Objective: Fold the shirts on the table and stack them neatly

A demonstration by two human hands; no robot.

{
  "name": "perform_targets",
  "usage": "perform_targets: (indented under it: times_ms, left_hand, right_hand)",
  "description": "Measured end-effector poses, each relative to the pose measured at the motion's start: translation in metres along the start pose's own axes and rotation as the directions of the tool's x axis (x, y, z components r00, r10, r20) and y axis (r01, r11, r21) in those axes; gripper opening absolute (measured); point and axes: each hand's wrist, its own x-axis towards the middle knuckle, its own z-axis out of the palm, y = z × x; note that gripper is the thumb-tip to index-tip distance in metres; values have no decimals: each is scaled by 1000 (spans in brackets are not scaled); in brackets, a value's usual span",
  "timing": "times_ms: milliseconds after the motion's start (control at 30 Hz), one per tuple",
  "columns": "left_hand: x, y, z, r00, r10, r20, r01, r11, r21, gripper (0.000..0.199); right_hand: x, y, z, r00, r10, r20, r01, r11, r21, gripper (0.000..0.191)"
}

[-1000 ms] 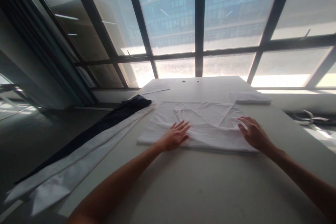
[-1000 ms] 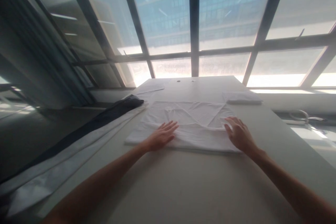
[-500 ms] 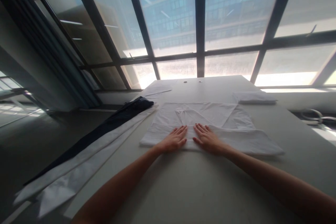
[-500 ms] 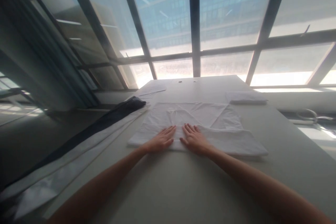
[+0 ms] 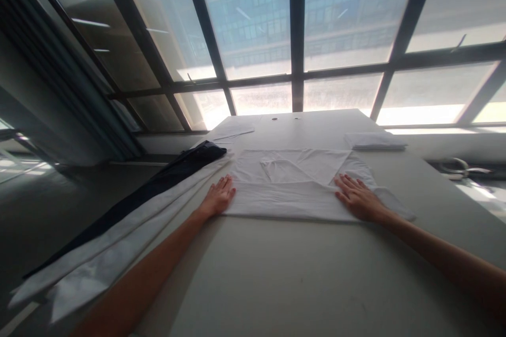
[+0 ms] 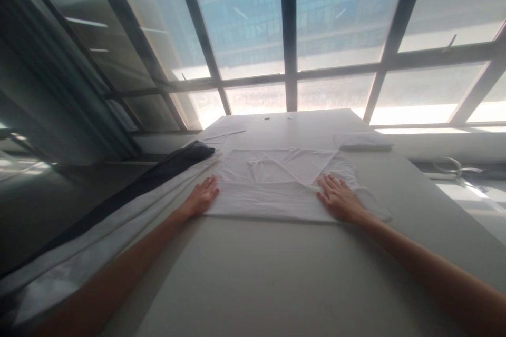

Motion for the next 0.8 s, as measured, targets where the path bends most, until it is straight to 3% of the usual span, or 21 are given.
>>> perform_targets:
  times_ms: [267,367,467,567,667,800]
  left_hand:
    - [-40,6,8,999,29,25,-31,996,84,66]
    - [-35,1,5,999,-14,50,11,998,59,76]
    - [4,-1,-11,1000,18,-13,-18,1000,21,85]
    - [66,7,-33,987,150,-55,-153,986,-60,85]
    - [128,21,-45,972,235,-27,-237,964,-117,70]
    - [185,33,-39,975,224,-11,-223,966,-128,55]
  right_hand:
    - [-53,-7,-8,1000,2,-25,-2,1000,0,64]
    - [-59,-2,-13,999,17,-36,-15,998,59,63]
    - [-32,19,-26,992,55,-113,-42,992,116,59]
    - [19,49,-40,980,61,-189,-32,987,155,53]
    - [70,78,-48,987,132,-94,-110,973,204,46]
    - [108,101,-46,984,174,29,-176,961,211,41]
